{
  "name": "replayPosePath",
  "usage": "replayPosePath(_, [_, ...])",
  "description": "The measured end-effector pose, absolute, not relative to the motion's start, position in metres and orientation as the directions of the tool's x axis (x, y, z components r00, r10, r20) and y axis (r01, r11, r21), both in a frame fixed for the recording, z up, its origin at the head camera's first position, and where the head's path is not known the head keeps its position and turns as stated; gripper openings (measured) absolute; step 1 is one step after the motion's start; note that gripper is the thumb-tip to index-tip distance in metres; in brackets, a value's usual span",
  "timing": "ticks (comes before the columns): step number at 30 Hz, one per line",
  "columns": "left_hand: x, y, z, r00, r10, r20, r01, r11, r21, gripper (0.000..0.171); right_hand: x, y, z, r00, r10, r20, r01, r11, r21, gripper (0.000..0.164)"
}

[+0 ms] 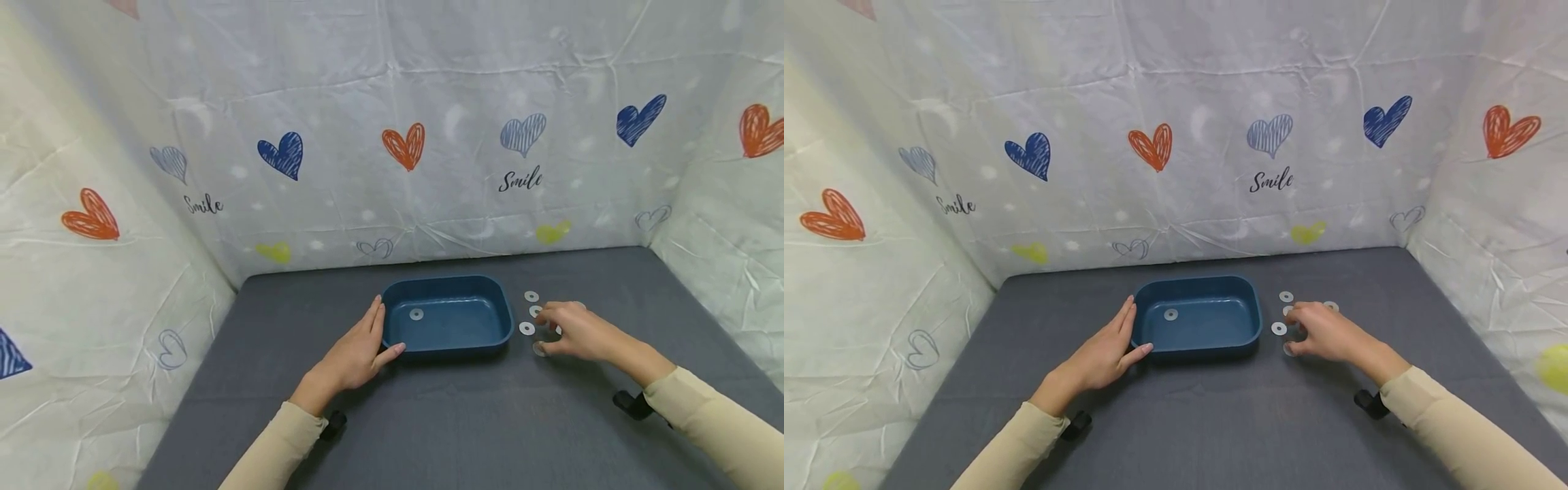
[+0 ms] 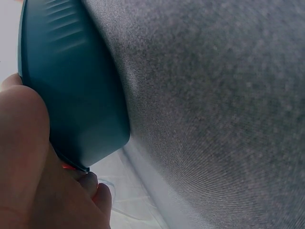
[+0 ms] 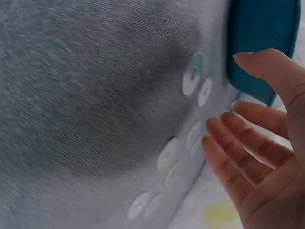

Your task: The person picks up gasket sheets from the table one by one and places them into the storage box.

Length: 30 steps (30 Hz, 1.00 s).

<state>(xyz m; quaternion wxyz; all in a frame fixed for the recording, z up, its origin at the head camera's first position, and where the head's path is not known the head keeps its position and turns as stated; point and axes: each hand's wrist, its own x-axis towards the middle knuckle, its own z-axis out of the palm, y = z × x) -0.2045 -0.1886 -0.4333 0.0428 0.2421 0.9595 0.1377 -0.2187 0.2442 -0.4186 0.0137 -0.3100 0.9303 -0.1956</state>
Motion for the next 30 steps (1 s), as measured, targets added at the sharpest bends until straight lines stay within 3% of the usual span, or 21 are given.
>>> replayPosePath(6, [-0.206, -0.19, -0.434, -0.88, 0.475, -0.015, 0.453, 0.848, 0.275, 0.096, -0.22, 0.244, -0.432, -0.817, -0.568, 0.102, -0.557, 0.731, -0.394, 0.02])
replayPosePath(14, [-0.207, -0.19, -0.435, -0.88, 0.474, -0.016, 0.452, 0.849, 0.274, 0.096, -0.218, 0.241, -0.44, -0.819, -0.547, 0.172, -0.564, 0.716, -0.412, 0.018])
replayPosePath(24, [-0.207, -0.189, -0.436, -0.876, 0.482, -0.011, 0.461, 0.843, 0.278, 0.096, -0.222, 0.233, -0.436, -0.825, -0.556, 0.101, -0.544, 0.733, -0.409, 0.035])
replayPosePath(30, [-0.206, -0.189, -0.435, -0.88, 0.474, -0.011, 0.452, 0.847, 0.281, 0.097, -0.225, 0.231, -0.435, -0.838, -0.542, 0.071, -0.522, 0.756, -0.395, 0.032])
